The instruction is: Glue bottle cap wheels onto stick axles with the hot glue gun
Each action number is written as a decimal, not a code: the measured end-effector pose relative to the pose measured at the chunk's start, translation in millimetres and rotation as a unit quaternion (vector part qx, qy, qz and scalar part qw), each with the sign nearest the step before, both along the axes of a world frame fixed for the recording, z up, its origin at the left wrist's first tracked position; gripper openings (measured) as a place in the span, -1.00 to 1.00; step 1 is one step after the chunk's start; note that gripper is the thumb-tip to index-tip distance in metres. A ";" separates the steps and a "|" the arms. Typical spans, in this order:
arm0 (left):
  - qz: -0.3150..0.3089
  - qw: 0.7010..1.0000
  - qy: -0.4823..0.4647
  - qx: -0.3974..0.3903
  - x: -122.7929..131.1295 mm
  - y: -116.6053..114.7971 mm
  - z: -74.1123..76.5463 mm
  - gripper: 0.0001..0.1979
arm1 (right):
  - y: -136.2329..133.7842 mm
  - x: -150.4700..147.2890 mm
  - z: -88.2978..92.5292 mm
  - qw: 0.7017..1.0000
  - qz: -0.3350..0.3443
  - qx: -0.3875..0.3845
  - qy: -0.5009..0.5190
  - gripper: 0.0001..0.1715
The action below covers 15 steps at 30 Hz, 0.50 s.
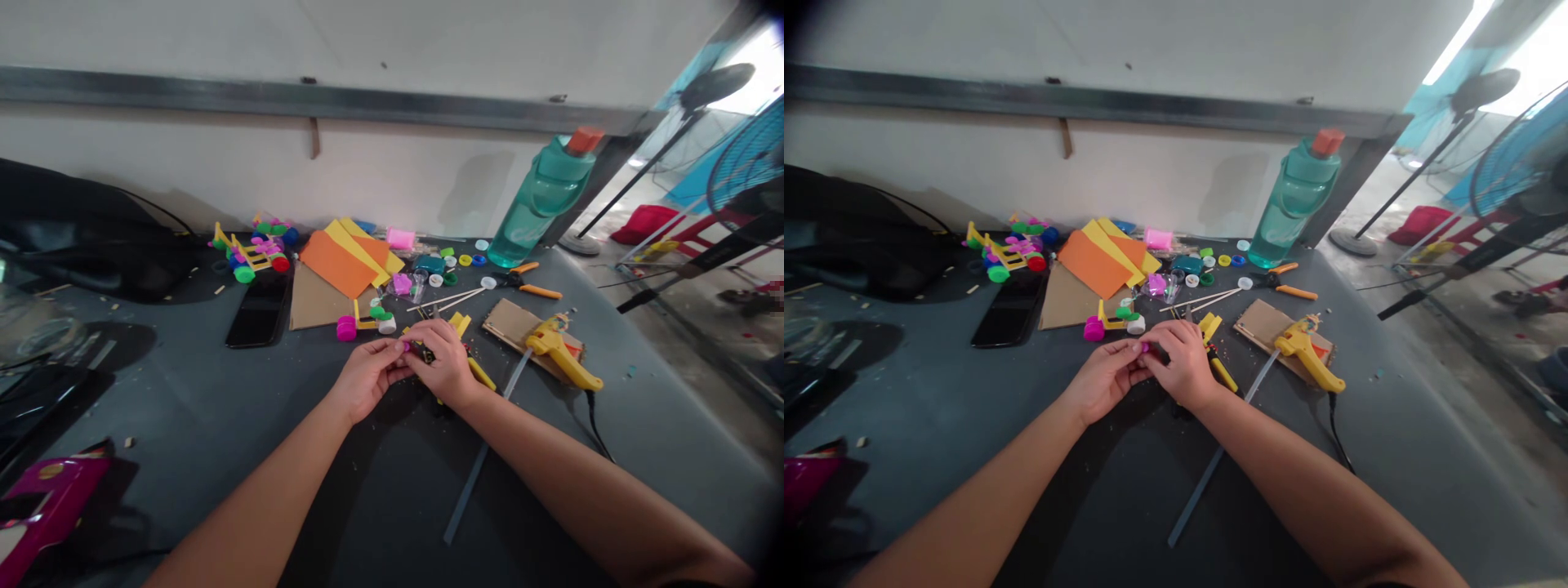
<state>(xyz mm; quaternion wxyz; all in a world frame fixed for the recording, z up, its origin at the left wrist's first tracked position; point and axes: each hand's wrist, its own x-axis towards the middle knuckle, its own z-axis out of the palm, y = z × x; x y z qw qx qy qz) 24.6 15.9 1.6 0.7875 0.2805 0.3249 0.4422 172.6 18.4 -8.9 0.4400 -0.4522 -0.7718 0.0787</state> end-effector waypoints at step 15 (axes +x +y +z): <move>0.024 1.000 -0.002 -0.014 1.0 0.3 -0.4 -0.85 | -0.2 0.3 0.8 1.000 0.003 0.015 -0.009 -0.84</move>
